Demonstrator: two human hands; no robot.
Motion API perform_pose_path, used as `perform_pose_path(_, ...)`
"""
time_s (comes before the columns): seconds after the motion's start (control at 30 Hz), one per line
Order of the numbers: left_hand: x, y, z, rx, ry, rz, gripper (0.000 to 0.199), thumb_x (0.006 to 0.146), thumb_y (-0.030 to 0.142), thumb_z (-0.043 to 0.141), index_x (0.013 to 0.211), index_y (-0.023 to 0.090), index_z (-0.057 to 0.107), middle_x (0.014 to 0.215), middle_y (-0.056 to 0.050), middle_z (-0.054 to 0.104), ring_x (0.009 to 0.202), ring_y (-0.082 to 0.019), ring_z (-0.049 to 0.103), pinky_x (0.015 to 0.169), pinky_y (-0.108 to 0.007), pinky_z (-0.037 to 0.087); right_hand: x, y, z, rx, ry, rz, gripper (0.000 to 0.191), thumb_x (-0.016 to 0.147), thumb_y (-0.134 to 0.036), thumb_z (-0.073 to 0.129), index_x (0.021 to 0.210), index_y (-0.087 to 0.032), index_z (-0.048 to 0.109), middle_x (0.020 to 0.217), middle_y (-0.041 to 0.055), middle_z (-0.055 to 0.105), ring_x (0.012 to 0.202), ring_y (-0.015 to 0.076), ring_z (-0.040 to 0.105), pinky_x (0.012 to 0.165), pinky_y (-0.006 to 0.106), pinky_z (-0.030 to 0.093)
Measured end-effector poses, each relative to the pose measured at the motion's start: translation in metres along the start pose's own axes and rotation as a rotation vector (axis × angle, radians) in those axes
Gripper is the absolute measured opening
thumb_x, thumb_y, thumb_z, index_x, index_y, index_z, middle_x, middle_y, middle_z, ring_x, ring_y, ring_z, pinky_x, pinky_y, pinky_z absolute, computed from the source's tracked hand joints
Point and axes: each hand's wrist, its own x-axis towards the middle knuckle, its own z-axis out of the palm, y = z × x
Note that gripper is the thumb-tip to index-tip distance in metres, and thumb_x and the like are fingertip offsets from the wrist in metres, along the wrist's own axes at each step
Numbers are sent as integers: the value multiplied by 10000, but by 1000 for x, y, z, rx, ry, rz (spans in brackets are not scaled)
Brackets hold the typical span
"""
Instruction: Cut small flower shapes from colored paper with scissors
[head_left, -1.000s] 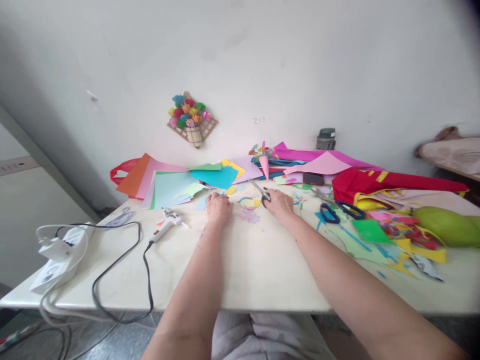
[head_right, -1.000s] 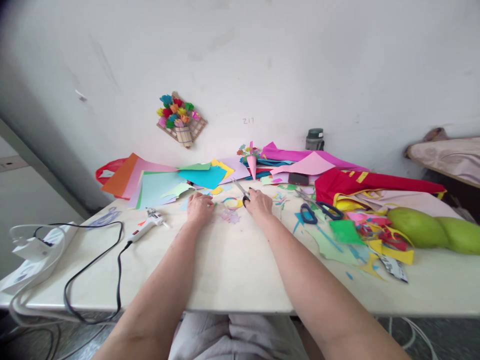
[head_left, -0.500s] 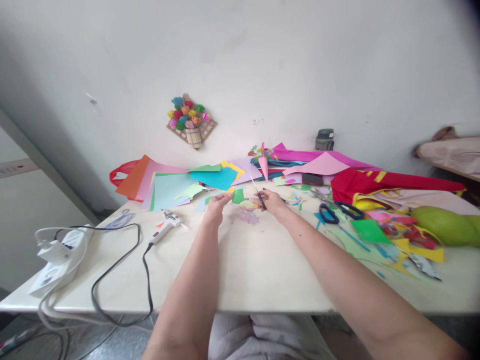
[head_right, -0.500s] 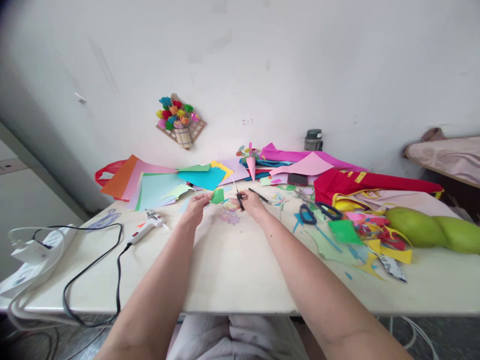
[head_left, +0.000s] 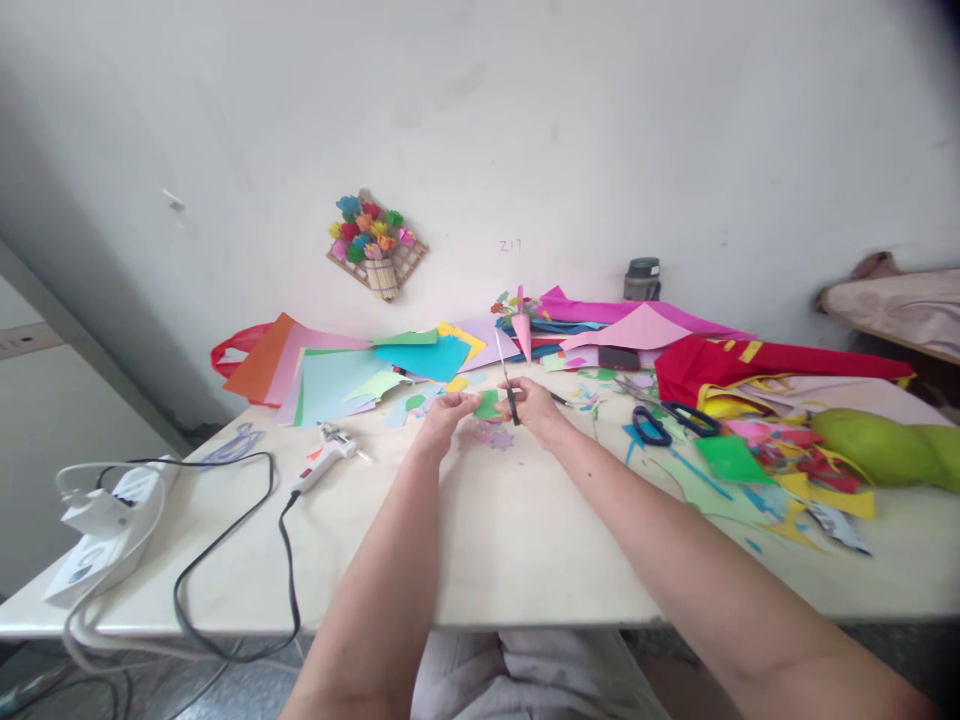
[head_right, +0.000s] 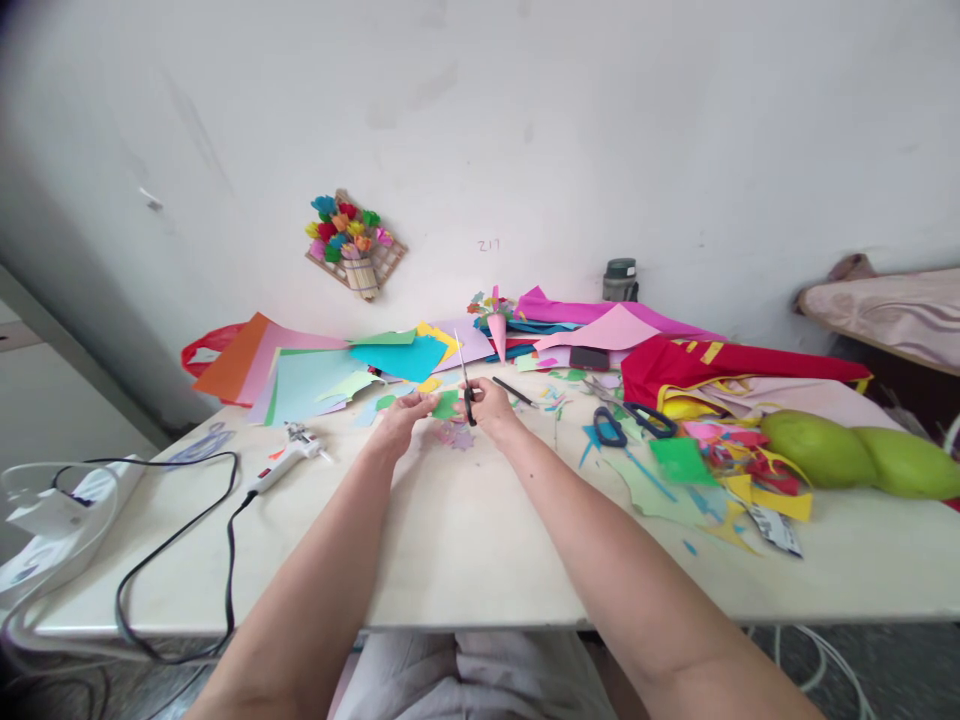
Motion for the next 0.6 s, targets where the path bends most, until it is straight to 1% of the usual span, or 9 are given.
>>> perform_pose_path(0.1,-1,3,1,-3,21,-2,385,490,515,827,553,176,656,560,-1,603,589,-139,497,624,-280,362,1,2,-1,-25,-16,-21,377,551,-123,806,838,-175,567,523,-79,562,435,89,520,458,222,476)
perform_pose_path(0.23,0,1,1,-16,92,-22,356,506,493,815,556,175,665,563,0,600,560,-120,473,579,-265,333,2,1,-1,-31,-22,-25,376,561,-97,787,861,-172,573,547,-72,574,474,98,550,468,219,482)
perform_pose_path(0.33,0,-1,2,-36,54,-38,345,538,482,812,561,173,659,578,-3,606,551,-113,474,549,-256,320,1,1,-1,-32,-22,-15,377,567,-91,786,869,-171,574,550,-67,574,486,100,556,451,204,459)
perform_pose_path(0.43,-1,1,5,-19,-11,-30,372,499,450,852,505,168,610,533,13,572,513,-90,440,521,-243,305,1,0,-1,-32,-28,-12,374,577,-104,790,875,-174,574,561,-64,582,479,93,550,437,190,437)
perform_pose_path(0.5,-2,2,6,-28,1,-18,420,462,453,873,469,167,565,500,25,542,495,-80,430,513,-233,317,0,0,-1,-38,-42,-9,376,590,-129,797,886,-174,571,553,-68,580,458,83,534,425,182,421)
perform_pose_path(0.6,-2,2,5,-89,40,-44,448,436,495,880,514,167,585,536,16,581,512,-94,498,530,-231,386,0,2,-4,-62,-68,-14,365,628,-189,800,903,-165,562,524,-65,574,423,74,506,395,170,376)
